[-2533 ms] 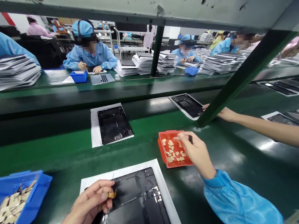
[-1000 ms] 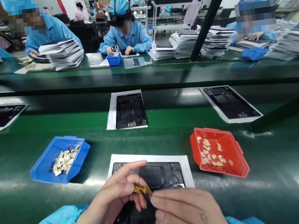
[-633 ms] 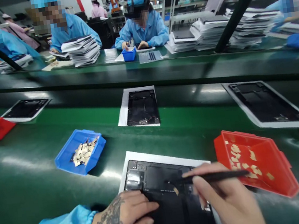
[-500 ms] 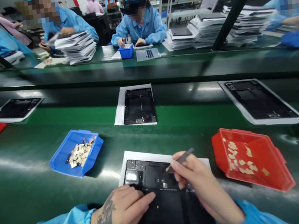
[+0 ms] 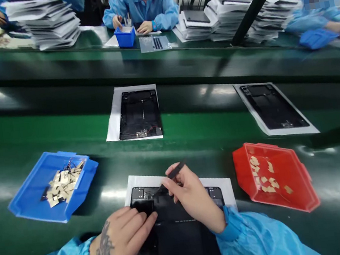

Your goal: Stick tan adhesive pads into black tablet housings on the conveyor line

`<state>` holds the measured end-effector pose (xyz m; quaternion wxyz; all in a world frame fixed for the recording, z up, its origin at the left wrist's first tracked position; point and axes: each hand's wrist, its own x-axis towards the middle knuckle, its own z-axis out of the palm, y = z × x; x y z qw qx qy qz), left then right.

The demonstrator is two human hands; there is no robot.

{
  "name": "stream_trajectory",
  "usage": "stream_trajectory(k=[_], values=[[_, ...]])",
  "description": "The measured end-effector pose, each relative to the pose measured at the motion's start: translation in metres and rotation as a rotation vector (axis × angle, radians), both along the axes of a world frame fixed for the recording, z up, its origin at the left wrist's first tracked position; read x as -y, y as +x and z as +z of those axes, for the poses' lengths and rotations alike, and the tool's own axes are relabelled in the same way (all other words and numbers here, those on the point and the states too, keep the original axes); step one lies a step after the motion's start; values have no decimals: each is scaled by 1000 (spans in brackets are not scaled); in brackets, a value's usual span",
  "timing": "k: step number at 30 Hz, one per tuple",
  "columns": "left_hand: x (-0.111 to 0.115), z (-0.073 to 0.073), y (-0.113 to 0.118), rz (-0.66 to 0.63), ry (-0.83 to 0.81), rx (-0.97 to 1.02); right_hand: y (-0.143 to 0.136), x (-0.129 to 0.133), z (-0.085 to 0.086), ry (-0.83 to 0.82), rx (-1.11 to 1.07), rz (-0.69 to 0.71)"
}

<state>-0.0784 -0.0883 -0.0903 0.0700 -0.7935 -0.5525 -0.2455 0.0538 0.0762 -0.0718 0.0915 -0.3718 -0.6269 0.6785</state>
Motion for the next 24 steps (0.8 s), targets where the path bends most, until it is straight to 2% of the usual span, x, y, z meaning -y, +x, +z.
stream_trajectory(k=[3, 7, 24], values=[[-4, -7, -4, 65, -23, 7, -9, -4, -10, 117, 24, 10], [-7, -12, -7, 110, -80, 24, -14, -6, -20, 167, 43, 31], [-8, -12, -8, 108, -201, 192, -14, -5, -24, 257, 88, 97]])
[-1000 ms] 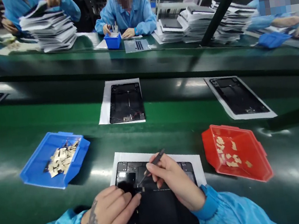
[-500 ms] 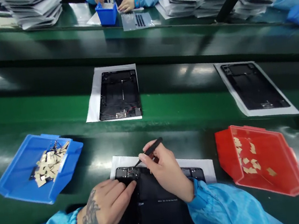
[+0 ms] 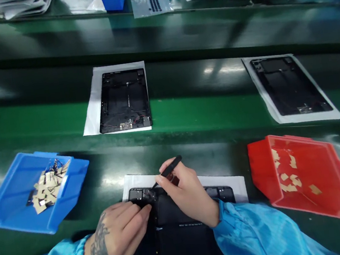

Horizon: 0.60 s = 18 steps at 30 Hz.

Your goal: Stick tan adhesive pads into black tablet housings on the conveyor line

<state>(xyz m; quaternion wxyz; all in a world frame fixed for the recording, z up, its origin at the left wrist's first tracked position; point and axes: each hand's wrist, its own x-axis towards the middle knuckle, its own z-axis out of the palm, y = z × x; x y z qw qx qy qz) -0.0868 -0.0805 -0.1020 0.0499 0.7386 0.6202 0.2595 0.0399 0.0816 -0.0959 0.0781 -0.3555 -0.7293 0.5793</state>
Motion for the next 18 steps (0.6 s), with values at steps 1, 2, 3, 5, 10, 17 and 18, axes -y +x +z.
stream_trajectory(k=[1, 2, 3, 5, 10, 17, 18], values=[[0, 0, 0, -3, -3, 10, 0, 0, 0, 4, -1, 1], [0, 0, 0, -4, -6, 19, 0, 0, 0, 7, -1, 1], [0, 0, 0, -5, -9, 28, 0, 1, 0, 8, -2, 1], [1, 0, 0, 0, -17, 38, 0, 1, -1, 13, -2, 2], [3, 0, 1, 26, -40, 54, 0, 2, -1, 22, 3, 15], [1, 0, 1, 57, -65, 82, -2, 2, -2, 14, -5, 18], [1, 0, 1, 60, -69, 84, -2, 2, -2, 20, -6, 20]])
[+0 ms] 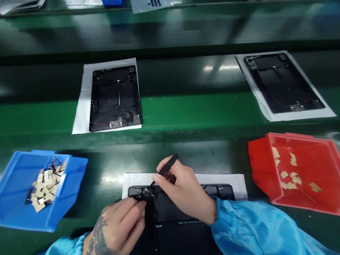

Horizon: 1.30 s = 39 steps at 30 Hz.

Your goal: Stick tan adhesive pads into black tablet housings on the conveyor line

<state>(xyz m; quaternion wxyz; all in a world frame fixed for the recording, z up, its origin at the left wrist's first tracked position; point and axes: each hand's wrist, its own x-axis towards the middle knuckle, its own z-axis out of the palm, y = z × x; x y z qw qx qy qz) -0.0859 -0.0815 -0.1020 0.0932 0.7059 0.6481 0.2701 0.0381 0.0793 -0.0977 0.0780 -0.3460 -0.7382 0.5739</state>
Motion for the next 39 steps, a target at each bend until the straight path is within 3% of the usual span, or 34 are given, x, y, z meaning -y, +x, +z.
stream_trajectory(k=[27, 39], values=[[1, 1, 0, 22, -46, 70, -3, 0, 3, 24, 1, -7], [9, 3, 2, 69, 5, -177, -5, 3, 4, 35, -1, -31]])
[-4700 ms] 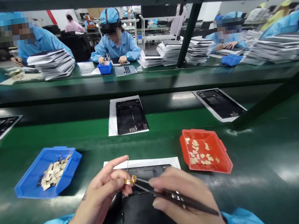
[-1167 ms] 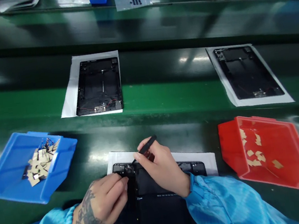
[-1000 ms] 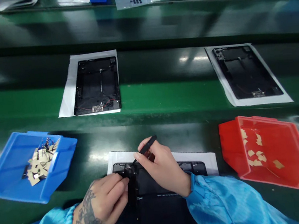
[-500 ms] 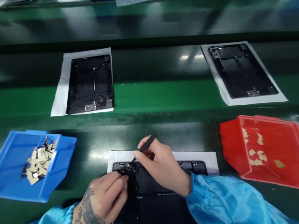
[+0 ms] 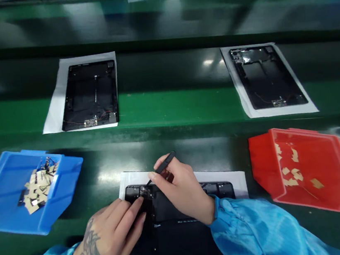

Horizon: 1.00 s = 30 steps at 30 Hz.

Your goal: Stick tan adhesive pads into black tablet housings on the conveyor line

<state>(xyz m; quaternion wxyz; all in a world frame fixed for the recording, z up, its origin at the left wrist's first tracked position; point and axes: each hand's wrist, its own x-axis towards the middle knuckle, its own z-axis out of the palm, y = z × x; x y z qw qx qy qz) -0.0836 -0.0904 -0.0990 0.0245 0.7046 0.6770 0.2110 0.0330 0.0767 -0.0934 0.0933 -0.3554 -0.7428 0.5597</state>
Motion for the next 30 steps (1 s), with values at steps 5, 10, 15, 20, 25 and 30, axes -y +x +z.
stream_trajectory(k=[5, 10, 15, 20, 25, 30], values=[[-1, 0, -2, 12, -18, -20, 0, 1, 0, 8, 3, -5], [-1, 0, -1, 21, -35, 9, 0, 1, 2, 42, 2, -5], [-1, 2, -1, 36, -44, -7, 0, 2, 2, 47, 3, -7], [-3, 1, -1, 43, -69, -16, 2, 2, 1, 54, 1, -2], [-4, 1, 0, 44, -77, -13, 3, 2, 0, 62, 1, -3], [-5, 1, 0, 42, -80, -5, 3, 2, 0, 66, -9, -7]])
